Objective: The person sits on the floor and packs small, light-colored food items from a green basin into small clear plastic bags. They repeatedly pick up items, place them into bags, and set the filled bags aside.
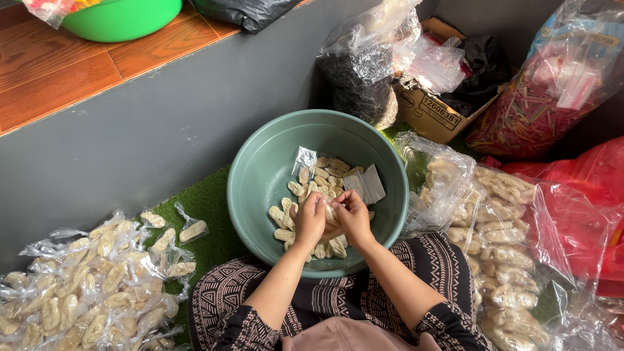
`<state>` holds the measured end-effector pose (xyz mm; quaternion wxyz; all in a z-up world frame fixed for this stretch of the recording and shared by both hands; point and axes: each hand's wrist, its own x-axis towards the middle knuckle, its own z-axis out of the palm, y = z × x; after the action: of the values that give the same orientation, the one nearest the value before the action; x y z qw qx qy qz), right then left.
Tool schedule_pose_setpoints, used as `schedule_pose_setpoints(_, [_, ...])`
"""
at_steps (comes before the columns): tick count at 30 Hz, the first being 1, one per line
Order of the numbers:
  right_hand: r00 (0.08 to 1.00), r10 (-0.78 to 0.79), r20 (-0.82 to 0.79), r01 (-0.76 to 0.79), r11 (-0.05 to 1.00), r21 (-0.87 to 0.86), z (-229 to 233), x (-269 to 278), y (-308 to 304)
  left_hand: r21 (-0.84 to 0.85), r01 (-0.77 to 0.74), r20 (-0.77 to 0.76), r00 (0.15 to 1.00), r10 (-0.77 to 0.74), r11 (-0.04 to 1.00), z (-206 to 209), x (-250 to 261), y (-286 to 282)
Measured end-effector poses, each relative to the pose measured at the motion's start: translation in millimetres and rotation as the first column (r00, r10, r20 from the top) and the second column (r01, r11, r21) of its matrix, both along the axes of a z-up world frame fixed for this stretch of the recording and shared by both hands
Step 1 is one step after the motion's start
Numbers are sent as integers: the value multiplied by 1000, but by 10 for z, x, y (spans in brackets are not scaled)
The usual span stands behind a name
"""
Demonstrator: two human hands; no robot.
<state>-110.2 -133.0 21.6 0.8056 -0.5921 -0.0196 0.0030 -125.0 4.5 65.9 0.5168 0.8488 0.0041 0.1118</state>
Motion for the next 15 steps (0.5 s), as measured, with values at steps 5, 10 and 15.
schedule_pose_setpoints(5, [958,208,-196,-121,916,382,148,-14,-29,124,43,279,957,-76,991,-122,148,111])
schedule_pose_setpoints(10, [938,292,-188,-242,937,252,220,-81,-70,90,147,213,963,-163,985,-211,209,211])
schedule_pose_setpoints(15, [958,228,-173,-286,744,-604,551,-113,-184,171,174,278,936,-217,970,-264,169,193])
